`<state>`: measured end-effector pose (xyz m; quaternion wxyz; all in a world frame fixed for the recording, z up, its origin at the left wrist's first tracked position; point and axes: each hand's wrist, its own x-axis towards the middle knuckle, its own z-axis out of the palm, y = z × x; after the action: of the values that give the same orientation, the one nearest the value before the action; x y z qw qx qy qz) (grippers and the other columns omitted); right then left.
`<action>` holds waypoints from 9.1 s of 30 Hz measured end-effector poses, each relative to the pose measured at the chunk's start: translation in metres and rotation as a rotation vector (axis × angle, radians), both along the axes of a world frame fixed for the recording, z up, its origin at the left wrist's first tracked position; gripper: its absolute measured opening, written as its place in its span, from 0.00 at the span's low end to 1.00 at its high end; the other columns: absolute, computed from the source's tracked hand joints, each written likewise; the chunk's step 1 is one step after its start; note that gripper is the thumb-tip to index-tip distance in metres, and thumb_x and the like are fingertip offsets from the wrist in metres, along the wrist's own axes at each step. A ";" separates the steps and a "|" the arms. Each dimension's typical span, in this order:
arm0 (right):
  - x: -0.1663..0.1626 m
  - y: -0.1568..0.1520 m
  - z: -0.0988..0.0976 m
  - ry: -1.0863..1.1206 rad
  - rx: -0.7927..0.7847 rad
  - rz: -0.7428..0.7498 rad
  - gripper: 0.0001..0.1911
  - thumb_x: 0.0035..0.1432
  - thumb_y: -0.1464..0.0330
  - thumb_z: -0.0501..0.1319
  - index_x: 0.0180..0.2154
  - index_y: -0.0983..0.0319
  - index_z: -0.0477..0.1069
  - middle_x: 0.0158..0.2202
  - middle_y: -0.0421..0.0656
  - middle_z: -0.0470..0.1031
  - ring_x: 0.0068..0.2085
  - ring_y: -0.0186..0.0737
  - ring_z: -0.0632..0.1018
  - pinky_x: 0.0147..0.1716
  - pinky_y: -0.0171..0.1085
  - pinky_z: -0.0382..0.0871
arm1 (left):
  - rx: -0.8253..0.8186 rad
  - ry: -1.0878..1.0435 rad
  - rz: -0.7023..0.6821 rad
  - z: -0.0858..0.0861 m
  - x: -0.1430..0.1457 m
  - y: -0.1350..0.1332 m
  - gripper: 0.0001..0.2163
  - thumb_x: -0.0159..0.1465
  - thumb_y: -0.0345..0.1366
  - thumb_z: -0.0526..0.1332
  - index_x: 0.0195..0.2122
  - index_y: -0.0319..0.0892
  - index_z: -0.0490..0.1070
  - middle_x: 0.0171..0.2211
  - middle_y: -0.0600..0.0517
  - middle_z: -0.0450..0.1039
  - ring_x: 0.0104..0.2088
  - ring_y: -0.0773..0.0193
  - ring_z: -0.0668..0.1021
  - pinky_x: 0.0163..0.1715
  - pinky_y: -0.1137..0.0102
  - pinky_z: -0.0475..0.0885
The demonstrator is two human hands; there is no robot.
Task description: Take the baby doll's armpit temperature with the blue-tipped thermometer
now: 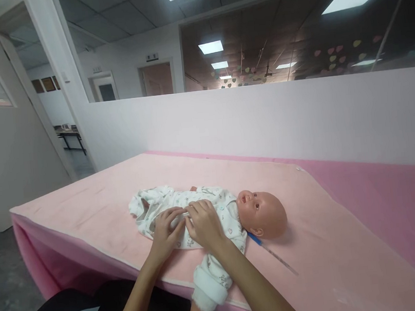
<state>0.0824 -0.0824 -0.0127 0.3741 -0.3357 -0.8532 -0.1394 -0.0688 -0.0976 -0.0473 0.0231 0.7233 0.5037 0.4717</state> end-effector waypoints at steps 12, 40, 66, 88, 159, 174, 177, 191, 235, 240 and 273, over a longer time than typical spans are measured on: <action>0.002 0.003 -0.011 0.324 -0.100 -0.016 0.06 0.51 0.73 0.55 0.24 0.60 0.61 0.23 0.39 0.68 0.30 0.36 0.68 0.35 0.35 0.62 | 0.074 0.130 0.063 0.006 0.011 -0.011 0.14 0.63 0.36 0.51 0.49 0.51 0.66 0.47 0.50 0.66 0.48 0.56 0.67 0.49 0.58 0.61; 0.005 0.004 -0.010 0.249 -0.124 0.037 0.04 0.52 0.74 0.56 0.30 0.60 0.67 0.29 0.40 0.74 0.33 0.38 0.71 0.38 0.37 0.62 | 0.081 0.207 0.111 0.006 0.017 -0.010 0.08 0.63 0.36 0.50 0.41 0.44 0.66 0.45 0.48 0.67 0.47 0.56 0.67 0.46 0.59 0.60; 0.005 0.003 -0.008 0.210 -0.110 0.031 0.05 0.57 0.72 0.54 0.32 0.59 0.67 0.30 0.40 0.74 0.33 0.37 0.73 0.38 0.37 0.63 | -0.033 -0.046 0.001 0.006 0.007 -0.008 0.06 0.60 0.33 0.52 0.34 0.45 0.69 0.45 0.50 0.68 0.47 0.55 0.68 0.49 0.57 0.60; 0.005 0.002 -0.008 0.249 -0.140 0.033 0.05 0.57 0.72 0.53 0.31 0.60 0.66 0.29 0.40 0.73 0.33 0.37 0.71 0.38 0.37 0.62 | 0.087 -0.167 0.050 0.007 0.009 -0.012 0.09 0.63 0.38 0.50 0.41 0.45 0.66 0.48 0.48 0.66 0.50 0.57 0.68 0.49 0.60 0.63; 0.007 0.003 -0.010 0.310 -0.024 -0.211 0.09 0.47 0.78 0.53 0.28 0.60 0.67 0.29 0.41 0.71 0.32 0.38 0.67 0.40 0.40 0.57 | 0.058 -0.036 0.232 0.001 0.004 -0.003 0.09 0.62 0.38 0.51 0.39 0.46 0.70 0.37 0.52 0.74 0.40 0.57 0.72 0.43 0.60 0.62; 0.007 0.005 -0.011 0.281 0.002 -0.227 0.08 0.49 0.77 0.53 0.26 0.60 0.66 0.27 0.41 0.68 0.32 0.38 0.66 0.38 0.39 0.56 | 0.093 -0.138 0.232 -0.001 -0.001 -0.001 0.12 0.59 0.32 0.50 0.41 0.44 0.69 0.37 0.50 0.73 0.41 0.56 0.72 0.43 0.59 0.65; 0.007 0.005 -0.011 0.283 -0.003 -0.228 0.08 0.49 0.77 0.53 0.25 0.60 0.66 0.27 0.41 0.68 0.31 0.38 0.66 0.38 0.39 0.56 | 0.118 -0.202 0.258 -0.002 -0.003 0.000 0.12 0.59 0.32 0.50 0.41 0.44 0.68 0.39 0.49 0.72 0.41 0.56 0.72 0.42 0.60 0.66; 0.007 0.005 -0.011 0.276 0.000 -0.229 0.08 0.50 0.76 0.53 0.24 0.60 0.65 0.26 0.41 0.68 0.31 0.38 0.66 0.38 0.40 0.56 | 0.151 -0.298 0.339 -0.006 -0.007 -0.002 0.13 0.57 0.29 0.50 0.42 0.45 0.68 0.42 0.49 0.70 0.37 0.59 0.73 0.34 0.64 0.70; 0.007 0.006 -0.012 0.266 -0.002 -0.245 0.07 0.49 0.76 0.54 0.24 0.61 0.66 0.26 0.40 0.68 0.31 0.37 0.65 0.38 0.38 0.55 | -0.010 -0.138 0.328 0.003 0.001 -0.004 0.11 0.60 0.44 0.52 0.36 0.47 0.71 0.37 0.52 0.75 0.41 0.55 0.72 0.48 0.56 0.58; 0.007 0.005 -0.012 0.268 -0.016 -0.243 0.07 0.49 0.76 0.54 0.24 0.61 0.66 0.27 0.40 0.69 0.31 0.37 0.65 0.38 0.38 0.55 | -0.028 -0.132 0.350 0.002 0.001 -0.003 0.11 0.60 0.44 0.53 0.37 0.47 0.71 0.38 0.51 0.75 0.42 0.54 0.71 0.49 0.55 0.56; 0.007 0.004 -0.011 0.254 -0.008 -0.254 0.07 0.50 0.76 0.54 0.24 0.61 0.66 0.26 0.40 0.68 0.31 0.37 0.65 0.38 0.38 0.55 | -0.038 -0.172 0.356 0.001 0.000 -0.003 0.13 0.58 0.46 0.54 0.38 0.46 0.71 0.37 0.50 0.75 0.42 0.53 0.72 0.49 0.56 0.58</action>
<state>0.0899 -0.0781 -0.0241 0.4570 -0.4574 -0.7502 -0.1384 -0.0688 -0.1004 -0.0460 -0.0042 0.5795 0.6284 0.5188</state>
